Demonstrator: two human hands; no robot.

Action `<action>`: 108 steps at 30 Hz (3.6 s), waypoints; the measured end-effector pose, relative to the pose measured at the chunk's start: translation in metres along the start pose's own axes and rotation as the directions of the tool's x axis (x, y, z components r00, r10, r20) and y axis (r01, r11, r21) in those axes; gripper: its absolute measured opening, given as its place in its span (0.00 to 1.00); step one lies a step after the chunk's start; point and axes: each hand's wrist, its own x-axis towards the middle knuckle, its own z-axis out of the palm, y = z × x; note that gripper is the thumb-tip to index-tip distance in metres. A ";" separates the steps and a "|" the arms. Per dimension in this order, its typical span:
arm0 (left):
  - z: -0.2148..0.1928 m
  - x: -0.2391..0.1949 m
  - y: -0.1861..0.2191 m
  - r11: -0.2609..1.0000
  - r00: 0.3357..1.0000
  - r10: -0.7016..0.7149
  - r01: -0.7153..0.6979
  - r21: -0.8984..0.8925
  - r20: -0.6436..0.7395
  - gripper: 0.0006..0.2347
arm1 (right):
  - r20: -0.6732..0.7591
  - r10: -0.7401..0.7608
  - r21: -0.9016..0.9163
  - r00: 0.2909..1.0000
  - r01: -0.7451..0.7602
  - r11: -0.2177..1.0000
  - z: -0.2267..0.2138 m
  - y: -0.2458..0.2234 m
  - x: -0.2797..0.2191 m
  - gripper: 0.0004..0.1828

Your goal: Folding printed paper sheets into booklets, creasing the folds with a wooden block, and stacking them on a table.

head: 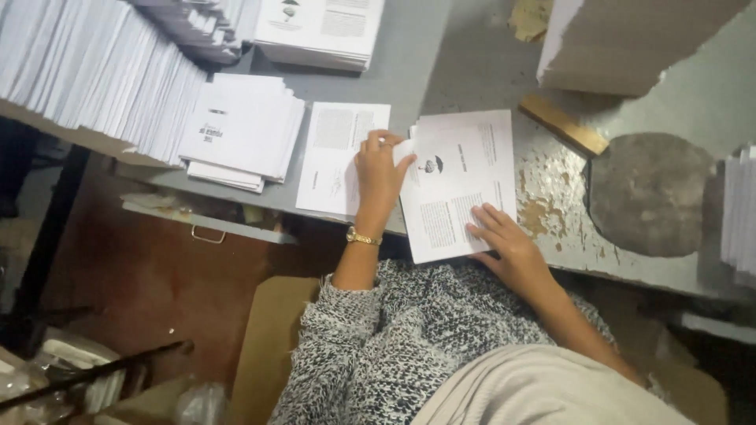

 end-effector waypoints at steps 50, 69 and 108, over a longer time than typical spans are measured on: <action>0.007 -0.140 -0.011 0.723 0.838 -0.397 0.537 -0.435 0.375 0.10 | -0.146 0.023 -0.090 0.989 -0.036 0.995 0.002 -0.008 0.015 0.30; 0.002 -0.094 0.027 0.241 0.784 -0.505 0.529 -0.814 0.360 0.20 | -0.242 0.040 -0.101 0.969 -0.067 0.993 0.002 -0.008 0.014 0.31; 0.038 -0.129 0.029 0.382 0.828 -0.519 0.448 -0.808 0.214 0.16 | 0.032 0.753 0.695 0.657 -0.556 0.456 -0.113 -0.029 0.022 0.20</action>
